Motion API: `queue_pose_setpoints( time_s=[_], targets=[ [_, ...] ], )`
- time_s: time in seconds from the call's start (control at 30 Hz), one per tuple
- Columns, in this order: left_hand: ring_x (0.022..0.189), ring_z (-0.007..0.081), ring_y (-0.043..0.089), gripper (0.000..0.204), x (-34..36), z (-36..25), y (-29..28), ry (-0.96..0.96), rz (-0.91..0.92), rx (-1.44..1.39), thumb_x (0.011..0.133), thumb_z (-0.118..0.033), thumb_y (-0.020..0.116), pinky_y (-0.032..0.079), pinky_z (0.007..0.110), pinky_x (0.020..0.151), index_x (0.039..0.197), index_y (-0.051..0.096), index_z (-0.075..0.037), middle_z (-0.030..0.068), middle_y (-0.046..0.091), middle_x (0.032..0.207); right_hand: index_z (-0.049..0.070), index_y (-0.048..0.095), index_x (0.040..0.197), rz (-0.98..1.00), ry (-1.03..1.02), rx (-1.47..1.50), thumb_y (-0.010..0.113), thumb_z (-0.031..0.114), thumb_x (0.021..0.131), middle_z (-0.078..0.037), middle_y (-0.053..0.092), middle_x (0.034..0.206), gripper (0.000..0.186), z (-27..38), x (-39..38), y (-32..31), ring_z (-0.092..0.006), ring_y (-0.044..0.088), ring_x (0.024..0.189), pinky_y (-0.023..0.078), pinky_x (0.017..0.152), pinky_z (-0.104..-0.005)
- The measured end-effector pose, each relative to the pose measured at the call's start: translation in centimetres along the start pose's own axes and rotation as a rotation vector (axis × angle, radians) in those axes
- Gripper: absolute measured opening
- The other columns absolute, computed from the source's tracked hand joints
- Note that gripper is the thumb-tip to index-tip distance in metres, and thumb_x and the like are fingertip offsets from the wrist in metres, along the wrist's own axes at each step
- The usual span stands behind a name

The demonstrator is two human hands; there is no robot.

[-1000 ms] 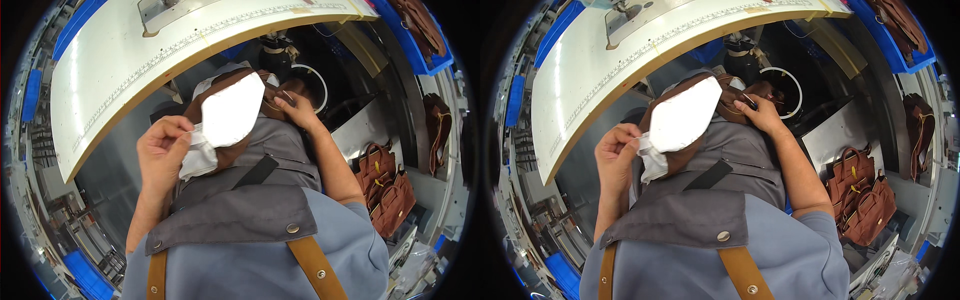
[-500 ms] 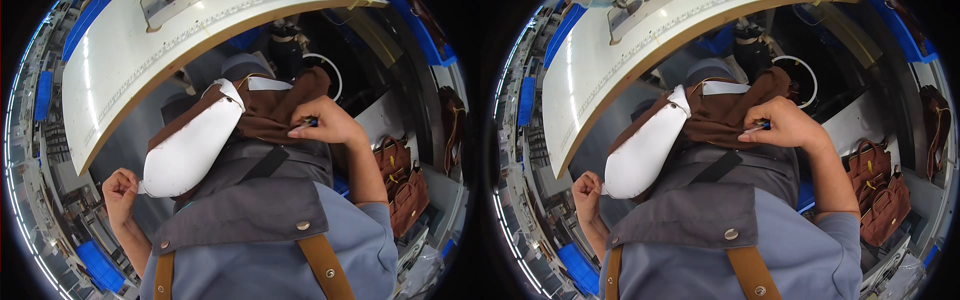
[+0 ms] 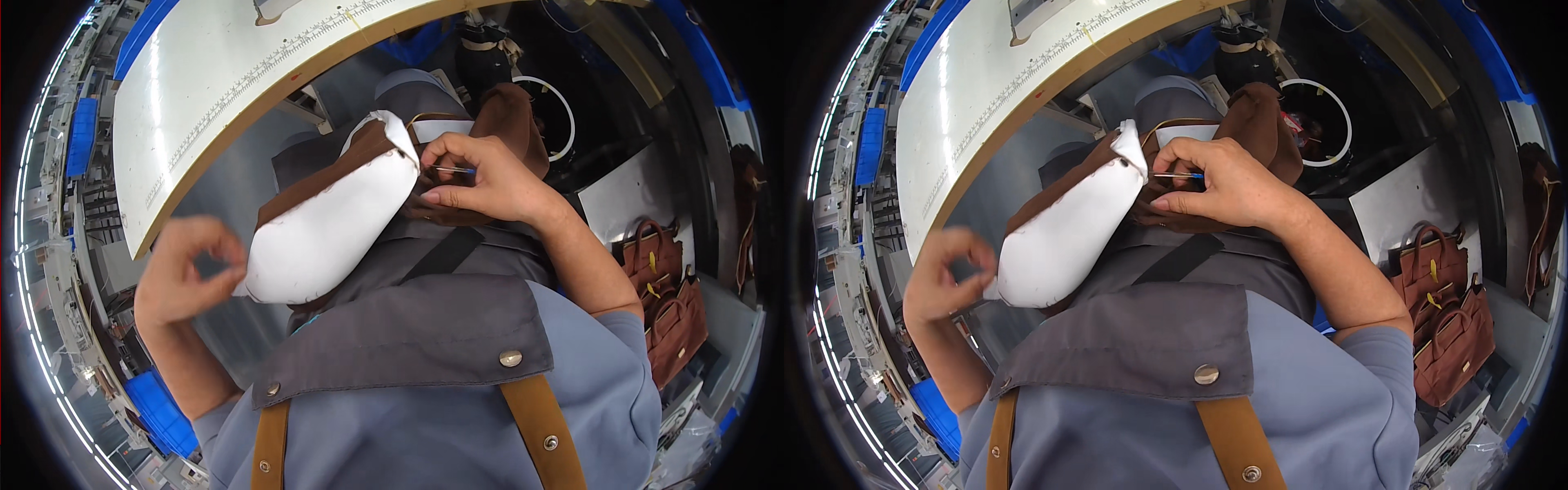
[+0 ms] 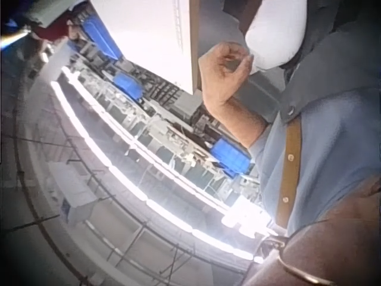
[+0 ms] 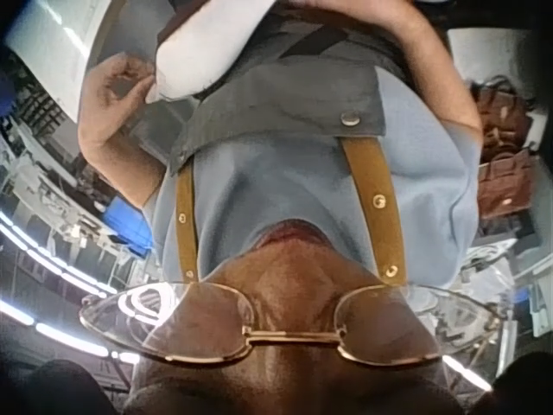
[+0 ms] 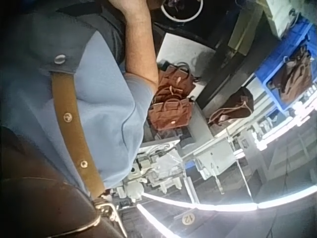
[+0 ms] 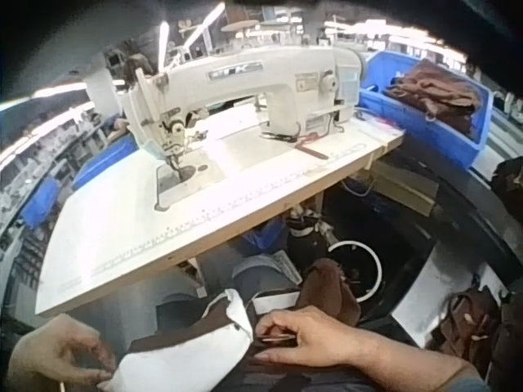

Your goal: Inspecting and trimming threads from the lining of a leather bag with snips at a workshop station.

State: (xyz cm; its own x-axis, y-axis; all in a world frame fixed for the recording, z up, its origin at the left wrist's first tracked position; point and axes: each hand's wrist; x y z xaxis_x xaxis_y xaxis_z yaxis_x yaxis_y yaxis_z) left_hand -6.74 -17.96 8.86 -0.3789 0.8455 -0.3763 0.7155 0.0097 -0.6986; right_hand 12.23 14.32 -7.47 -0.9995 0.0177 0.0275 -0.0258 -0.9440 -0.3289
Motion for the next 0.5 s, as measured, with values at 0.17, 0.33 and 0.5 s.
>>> queue_pose_setpoints(
  time_s=[0.17,0.33,0.5],
  targets=[
    [0.117,0.0299,0.063,0.04,11.4,-6.0,3.5,0.531,-0.13,0.194,0.083,-0.018,0.076,0.049,0.039,0.097,0.118,0.067,-0.002,0.0152,0.067,0.125,0.005,0.069,0.097,-0.205,-0.184,-0.107,0.081,0.014,0.082,-0.009,0.07,0.084,0.021,0.2,-1.1,0.1,-0.0246,0.067,0.073,0.051,0.065,-0.0342],
    [0.111,0.0322,0.063,0.043,18.2,-8.3,7.4,0.426,0.264,0.421,0.074,-0.014,0.075,0.05,0.043,0.096,0.113,0.065,-0.001,0.0153,0.068,0.113,0.006,0.069,0.095,-0.3,-0.196,-0.197,0.08,0.011,0.081,-0.009,0.07,0.083,0.018,1.3,-2.0,-1.1,-0.0266,0.068,0.074,0.052,0.065,-0.0351],
    [0.09,0.0306,0.066,0.038,17.6,-6.8,7.5,0.462,-0.034,0.125,0.07,-0.01,0.071,0.052,0.039,0.081,0.105,0.061,-0.001,0.0133,0.065,0.092,0.007,0.069,0.092,-0.426,-0.343,-0.549,0.079,0.01,0.078,-0.006,0.067,0.074,0.017,1.4,-2.3,-2.3,-0.0251,0.067,0.066,0.051,0.06,-0.0354]
  ],
)
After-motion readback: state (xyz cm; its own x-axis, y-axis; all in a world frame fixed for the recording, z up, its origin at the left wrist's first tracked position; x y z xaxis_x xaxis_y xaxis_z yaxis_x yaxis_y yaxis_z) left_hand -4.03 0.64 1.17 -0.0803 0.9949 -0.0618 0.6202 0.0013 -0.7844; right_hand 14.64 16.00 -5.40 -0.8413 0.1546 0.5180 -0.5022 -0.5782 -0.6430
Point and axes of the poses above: each hand's wrist, its own x-axis towards the middle knuckle, its own y-axis out of the palm, z = x × y
